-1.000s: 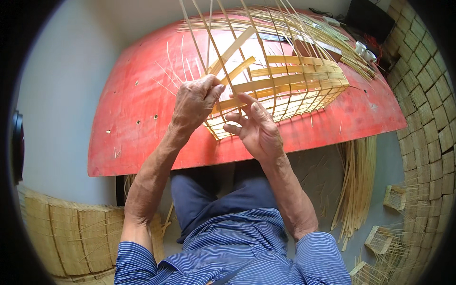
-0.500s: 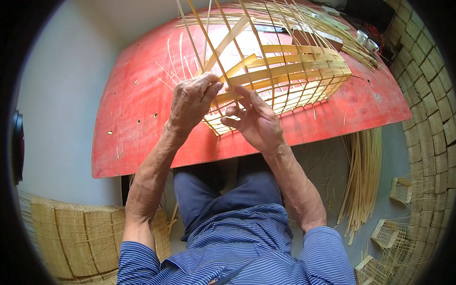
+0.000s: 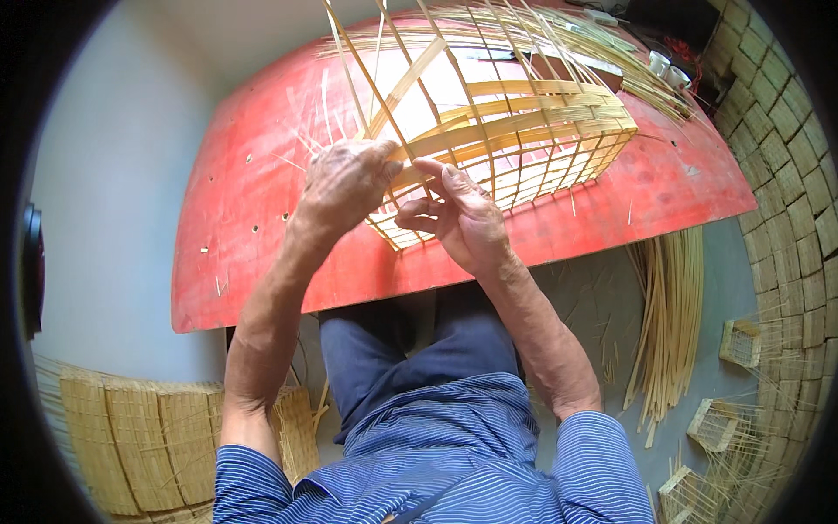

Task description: The person weaves thin bamboo strips into a basket frame using both hands, interlacing them over and under vertical ribs. The person then lays out additional bamboo strips on a red work surface and aligns them for further use.

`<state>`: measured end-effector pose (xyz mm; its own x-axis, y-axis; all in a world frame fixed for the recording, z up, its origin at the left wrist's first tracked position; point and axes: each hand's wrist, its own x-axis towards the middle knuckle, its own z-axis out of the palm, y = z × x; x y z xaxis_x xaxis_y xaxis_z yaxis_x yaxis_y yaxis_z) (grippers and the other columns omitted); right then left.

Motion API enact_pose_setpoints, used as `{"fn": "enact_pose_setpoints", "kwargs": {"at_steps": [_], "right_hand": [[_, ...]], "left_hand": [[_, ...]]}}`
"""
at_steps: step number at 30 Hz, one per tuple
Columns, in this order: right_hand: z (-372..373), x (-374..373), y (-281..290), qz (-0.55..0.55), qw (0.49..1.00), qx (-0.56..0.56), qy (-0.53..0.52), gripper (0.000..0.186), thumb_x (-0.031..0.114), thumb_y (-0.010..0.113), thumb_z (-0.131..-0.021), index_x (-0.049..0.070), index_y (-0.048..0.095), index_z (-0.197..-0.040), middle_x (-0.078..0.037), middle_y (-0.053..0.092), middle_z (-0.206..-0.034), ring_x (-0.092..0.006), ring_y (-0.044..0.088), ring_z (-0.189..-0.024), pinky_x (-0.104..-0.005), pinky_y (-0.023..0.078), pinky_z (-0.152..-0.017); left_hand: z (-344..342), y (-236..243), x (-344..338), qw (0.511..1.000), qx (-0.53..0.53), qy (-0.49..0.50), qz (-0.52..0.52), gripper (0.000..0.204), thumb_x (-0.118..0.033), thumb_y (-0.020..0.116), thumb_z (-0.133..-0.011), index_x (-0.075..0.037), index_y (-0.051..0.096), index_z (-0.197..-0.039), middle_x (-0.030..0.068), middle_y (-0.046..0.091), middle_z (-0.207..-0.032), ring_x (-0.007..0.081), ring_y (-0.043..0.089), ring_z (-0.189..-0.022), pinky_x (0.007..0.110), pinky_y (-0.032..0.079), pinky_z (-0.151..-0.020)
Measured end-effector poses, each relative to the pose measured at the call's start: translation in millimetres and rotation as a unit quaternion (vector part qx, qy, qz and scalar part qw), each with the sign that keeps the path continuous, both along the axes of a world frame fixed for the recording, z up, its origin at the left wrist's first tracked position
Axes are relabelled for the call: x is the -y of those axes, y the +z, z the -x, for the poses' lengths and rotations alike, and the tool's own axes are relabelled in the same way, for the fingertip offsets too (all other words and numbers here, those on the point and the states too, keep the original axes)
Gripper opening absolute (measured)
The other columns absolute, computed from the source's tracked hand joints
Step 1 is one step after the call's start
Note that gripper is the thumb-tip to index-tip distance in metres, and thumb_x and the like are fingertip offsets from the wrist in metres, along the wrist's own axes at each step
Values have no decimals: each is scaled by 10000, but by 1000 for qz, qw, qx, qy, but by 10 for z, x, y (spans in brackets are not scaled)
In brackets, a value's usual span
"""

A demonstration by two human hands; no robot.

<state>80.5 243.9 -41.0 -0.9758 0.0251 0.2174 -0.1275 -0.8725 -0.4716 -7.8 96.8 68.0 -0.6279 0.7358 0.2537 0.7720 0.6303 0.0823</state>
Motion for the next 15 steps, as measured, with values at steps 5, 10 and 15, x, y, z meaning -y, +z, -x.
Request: {"fn": "enact_pose_setpoints", "kwargs": {"at_steps": [5, 10, 15], "right_hand": [[29, 38, -51, 28, 999, -7, 17, 406, 296, 418, -1088, 8, 534, -1349, -97, 652, -1169, -261, 695, -964, -485, 578, -911], [-8, 91, -37, 43, 999, 13, 9, 380, 284, 418, -1088, 30, 536, -1345, -116, 641, -1230, -242, 686, -996, -471, 587, -898], [-21, 54, -48, 22, 1000, -15, 7, 370, 279, 430, -1085, 10, 550, -1310, -127, 645, -1210, -255, 706, -966, -448, 604, -854]], "left_hand": [[-383, -51, -129, 963, -147, -42, -222, 284, -151, 678, -893, -72, 659, -1165, 126, 667, -1108, 317, 697, -828, 433, 557, -724], [-348, -183, -402, 978, -74, 14, -196, 281, -144, 605, -925, -104, 629, -1202, 138, 684, -1029, 340, 693, -829, 438, 555, -717], [-179, -166, -492, 981, -109, -41, -153, 329, -79, 649, -806, -80, 600, -1131, 113, 672, -837, 335, 706, -785, 445, 543, -615]]}}
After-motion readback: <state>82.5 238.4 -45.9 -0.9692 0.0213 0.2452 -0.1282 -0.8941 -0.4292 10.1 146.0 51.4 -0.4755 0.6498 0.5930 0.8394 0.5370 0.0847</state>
